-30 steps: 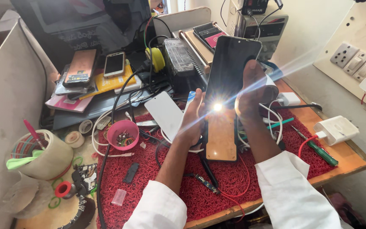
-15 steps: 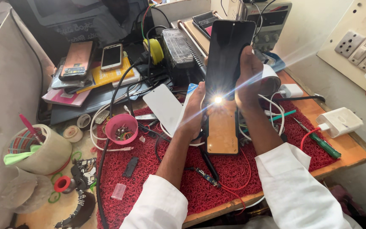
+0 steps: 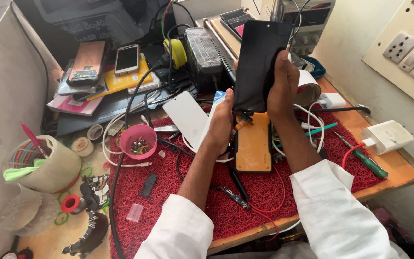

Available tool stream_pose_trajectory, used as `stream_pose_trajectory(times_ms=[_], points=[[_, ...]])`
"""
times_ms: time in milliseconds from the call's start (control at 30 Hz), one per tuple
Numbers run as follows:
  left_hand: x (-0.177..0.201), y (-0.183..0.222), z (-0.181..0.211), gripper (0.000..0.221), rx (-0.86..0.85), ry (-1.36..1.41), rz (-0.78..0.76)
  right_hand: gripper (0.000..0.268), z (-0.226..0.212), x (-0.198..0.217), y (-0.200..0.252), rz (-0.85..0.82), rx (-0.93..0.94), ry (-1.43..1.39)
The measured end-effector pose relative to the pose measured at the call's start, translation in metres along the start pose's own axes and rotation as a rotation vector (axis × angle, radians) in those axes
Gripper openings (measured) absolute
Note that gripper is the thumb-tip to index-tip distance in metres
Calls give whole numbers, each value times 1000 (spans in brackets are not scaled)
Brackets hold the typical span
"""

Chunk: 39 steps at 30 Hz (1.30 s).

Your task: The person handles a disassembled smartphone, peels protective film from a white screen panel, and aligns the black screen assembly with the phone body. The person repeatedly checks the screen and film, then places the screen assembly on the table.

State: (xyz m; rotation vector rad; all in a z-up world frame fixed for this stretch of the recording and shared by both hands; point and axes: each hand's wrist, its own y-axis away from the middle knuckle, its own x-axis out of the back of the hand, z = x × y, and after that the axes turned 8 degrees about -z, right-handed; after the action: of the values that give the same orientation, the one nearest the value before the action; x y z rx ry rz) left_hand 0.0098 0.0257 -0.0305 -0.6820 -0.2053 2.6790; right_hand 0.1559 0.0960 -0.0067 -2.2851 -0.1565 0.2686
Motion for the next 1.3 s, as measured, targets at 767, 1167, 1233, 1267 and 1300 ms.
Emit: stream_pose_trajectory(times_ms=[767, 1167, 1233, 1267, 1300], points=[[0, 6, -4, 61, -58, -229, -82, 30, 1, 16, -6, 15, -210, -227], [-26, 27, 30, 99, 227, -486, -261, 24, -42, 42, -17, -98, -304, -939], [-23, 31, 41, 95, 228, -627, -223, 25, -54, 31, -20, -45, -251, -840], [-23, 35, 46, 91, 245, -679, -199, 26, -61, 26, -21, -58, -194, -732], [-23, 38, 51, 89, 263, -731, -174, 28, -69, 20, -21, -70, -138, -624]])
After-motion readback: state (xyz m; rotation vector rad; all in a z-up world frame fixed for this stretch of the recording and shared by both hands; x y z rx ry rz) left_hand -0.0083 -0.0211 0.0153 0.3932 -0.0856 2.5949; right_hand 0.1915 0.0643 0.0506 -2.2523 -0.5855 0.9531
